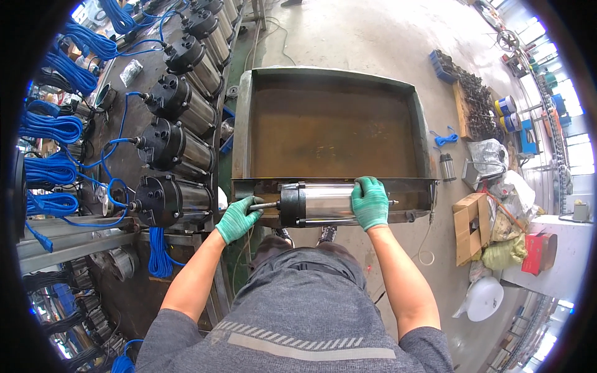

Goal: The person picks up a submersible pump by hand, attaches a blue power cable, and then lowers the pump into a testing tank filled with water.

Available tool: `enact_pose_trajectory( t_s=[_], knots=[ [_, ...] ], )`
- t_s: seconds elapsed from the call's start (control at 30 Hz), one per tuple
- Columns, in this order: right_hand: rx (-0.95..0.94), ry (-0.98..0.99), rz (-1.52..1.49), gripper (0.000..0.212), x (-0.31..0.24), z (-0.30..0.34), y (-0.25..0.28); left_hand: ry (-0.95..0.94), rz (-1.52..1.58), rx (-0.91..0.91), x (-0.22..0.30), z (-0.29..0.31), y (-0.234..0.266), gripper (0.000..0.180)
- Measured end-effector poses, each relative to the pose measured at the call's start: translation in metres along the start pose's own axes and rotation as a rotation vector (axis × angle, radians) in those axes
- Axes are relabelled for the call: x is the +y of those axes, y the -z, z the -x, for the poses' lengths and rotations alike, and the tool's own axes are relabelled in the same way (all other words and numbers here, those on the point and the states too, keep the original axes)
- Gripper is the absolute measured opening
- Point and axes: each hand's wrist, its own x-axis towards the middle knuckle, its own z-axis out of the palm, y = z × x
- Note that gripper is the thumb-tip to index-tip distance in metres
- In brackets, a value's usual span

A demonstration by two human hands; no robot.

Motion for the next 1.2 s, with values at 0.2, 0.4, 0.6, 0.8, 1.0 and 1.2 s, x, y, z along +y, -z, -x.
enact_pose_trajectory(
  t_s=[0.2, 0.4, 0.6, 0.8, 1.0, 1.2],
  knots=[
    [-0.01, -0.015, -0.008, 0.012, -0.001, 0.0, 0.001, -0.097, 0.8, -0.041, -0.004, 0.007, -0.004, 0.049],
    [0.006, 0.002, -0.005, 0.013, 0.0, 0.0, 0.0, -0.276, 0.253, 0.052, -0.002, 0.001, 0.006, 0.048],
    [0.003, 0.002, 0.008, 0.013, -0.001, 0.0, 0.001, -0.052, 0.12, 0.185, 0.013, 0.0, -0.004, 0.023],
    [-0.005, -0.006, 0.01, 0.013, -0.001, 0.0, 0.001, -0.051, 0.386, 0.104, 0.011, 0.005, -0.002, 0.024],
    [-0.005, -0.014, 0.001, 0.013, 0.0, 0.0, -0.001, -0.243, 0.238, 0.145, 0.001, 0.008, 0.001, 0.04],
    [0.007, -0.01, -0.009, 0.012, -0.002, 0.0, -0.001, -0.173, 0.269, 0.132, 0.006, 0.003, -0.002, 0.033]
  ],
)
